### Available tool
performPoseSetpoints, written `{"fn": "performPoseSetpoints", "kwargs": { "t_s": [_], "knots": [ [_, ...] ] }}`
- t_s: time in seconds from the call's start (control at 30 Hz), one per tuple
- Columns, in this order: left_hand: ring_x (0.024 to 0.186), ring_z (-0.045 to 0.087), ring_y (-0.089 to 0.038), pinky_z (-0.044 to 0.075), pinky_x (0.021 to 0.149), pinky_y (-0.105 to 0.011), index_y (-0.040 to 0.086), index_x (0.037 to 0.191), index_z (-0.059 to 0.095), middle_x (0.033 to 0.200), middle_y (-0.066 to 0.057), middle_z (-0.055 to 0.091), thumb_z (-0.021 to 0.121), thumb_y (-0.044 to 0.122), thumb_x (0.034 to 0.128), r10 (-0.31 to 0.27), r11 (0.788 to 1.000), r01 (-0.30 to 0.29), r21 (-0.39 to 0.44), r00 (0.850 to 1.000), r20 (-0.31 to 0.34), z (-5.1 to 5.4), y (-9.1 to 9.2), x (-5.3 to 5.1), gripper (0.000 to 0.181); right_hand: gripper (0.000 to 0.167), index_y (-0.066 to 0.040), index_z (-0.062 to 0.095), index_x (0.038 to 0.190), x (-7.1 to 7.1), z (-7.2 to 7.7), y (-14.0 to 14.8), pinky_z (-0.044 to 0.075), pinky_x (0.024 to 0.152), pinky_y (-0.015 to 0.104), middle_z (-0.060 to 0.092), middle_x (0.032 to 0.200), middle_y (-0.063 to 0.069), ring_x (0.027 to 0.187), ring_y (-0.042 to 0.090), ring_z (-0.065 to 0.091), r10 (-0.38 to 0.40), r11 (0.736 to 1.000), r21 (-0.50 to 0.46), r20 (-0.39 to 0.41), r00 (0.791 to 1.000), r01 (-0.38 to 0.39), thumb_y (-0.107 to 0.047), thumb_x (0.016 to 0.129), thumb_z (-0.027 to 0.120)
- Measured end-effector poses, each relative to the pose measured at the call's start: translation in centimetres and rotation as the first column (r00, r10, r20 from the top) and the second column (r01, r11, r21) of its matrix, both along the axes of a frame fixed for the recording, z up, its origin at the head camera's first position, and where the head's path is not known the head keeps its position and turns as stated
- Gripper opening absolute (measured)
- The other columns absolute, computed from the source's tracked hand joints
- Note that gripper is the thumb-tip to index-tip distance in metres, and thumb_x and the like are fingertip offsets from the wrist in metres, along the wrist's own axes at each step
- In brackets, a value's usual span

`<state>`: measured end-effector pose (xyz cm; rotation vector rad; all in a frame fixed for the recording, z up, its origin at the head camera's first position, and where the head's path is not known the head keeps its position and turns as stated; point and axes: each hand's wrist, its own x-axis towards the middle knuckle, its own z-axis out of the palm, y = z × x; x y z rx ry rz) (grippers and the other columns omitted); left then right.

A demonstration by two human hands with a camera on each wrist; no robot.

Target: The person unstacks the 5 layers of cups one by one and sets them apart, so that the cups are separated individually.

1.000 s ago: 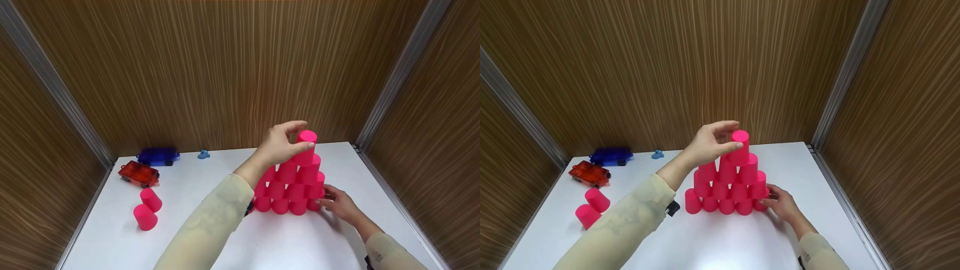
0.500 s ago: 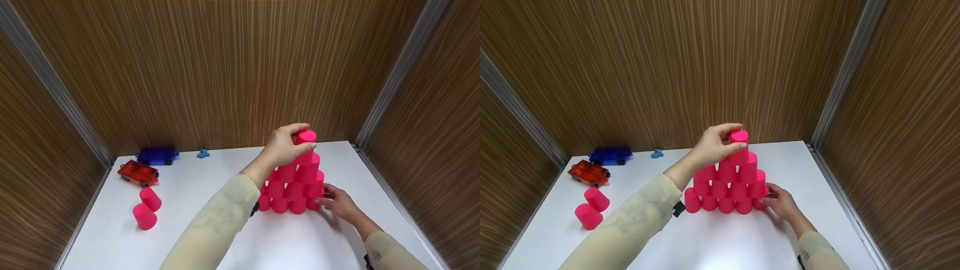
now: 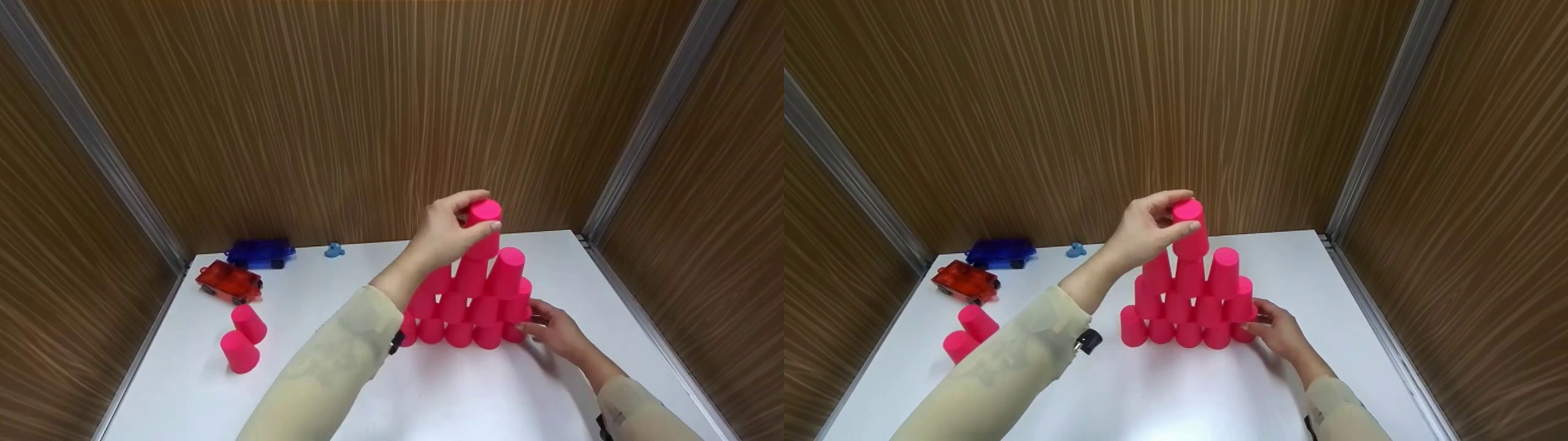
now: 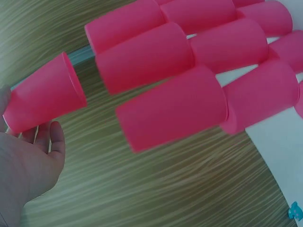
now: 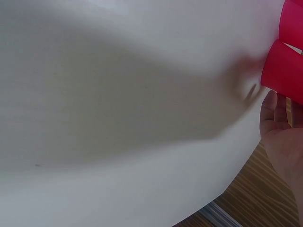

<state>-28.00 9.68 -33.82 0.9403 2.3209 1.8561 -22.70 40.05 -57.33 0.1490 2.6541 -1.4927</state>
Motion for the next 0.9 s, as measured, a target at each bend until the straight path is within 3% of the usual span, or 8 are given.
{"fn": "performPoseSetpoints", "kwargs": {
  "t_s": [0.23,0.43,0.63,0.9],
  "knots": [
    [0.114,0.064,-0.014,0.061,0.088,-0.028,0.013,0.151,0.059,0.133,0.000,0.066,0.084,0.024,0.0931,0.039,0.999,-0.038,0.017,0.998,-0.057,0.7,-3.5,0.2,0.064,0.068,-0.007,0.047,0.158,0.0,-0.1,-0.1,0.060,0.095,0.047,0.059,0.143,0.021,0.132,0.044,0.057,0.006,1.000,0.001,0.000,1.000,-0.006,-0.027,0.100,0.077],
    [0.117,0.064,-0.017,0.061,0.090,-0.030,0.013,0.151,0.059,0.137,-0.001,0.065,0.086,0.026,0.0910,0.094,0.995,-0.092,0.030,0.992,-0.081,0.4,-6.7,0.7,0.067,0.072,-0.009,0.045,0.159,0.0,0.1,0.1,0.059,0.096,0.047,0.056,0.146,0.020,0.134,0.044,0.055,0.003,1.000,0.000,0.024,1.000,-0.003,-0.031,0.098,0.078],
    [0.116,0.065,-0.019,0.061,0.090,-0.033,0.011,0.149,0.060,0.134,-0.003,0.067,0.086,0.024,0.0910,0.157,0.987,-0.155,0.029,0.985,-0.068,-1.3,-9.8,0.8,0.065,0.072,-0.009,0.046,0.158,0.1,0.2,0.2,0.060,0.095,0.047,0.056,0.146,0.019,0.133,0.043,0.055,0.000,1.000,0.009,0.019,1.000,0.000,-0.032,0.098,0.078],
    [0.115,0.067,-0.021,0.060,0.094,-0.041,0.011,0.144,0.066,0.128,-0.002,0.072,0.086,0.024,0.0921,0.259,0.965,-0.257,0.044,0.965,-0.050,-4.4,-14.7,1.0,0.057,0.072,-0.008,0.045,0.158,-0.1,0.0,0.0,0.060,0.095,0.047,0.057,0.146,0.021,0.134,0.045,0.055,0.014,1.000,0.010,0.001,1.000,-0.014,-0.031,0.099,0.077]
  ]
}}
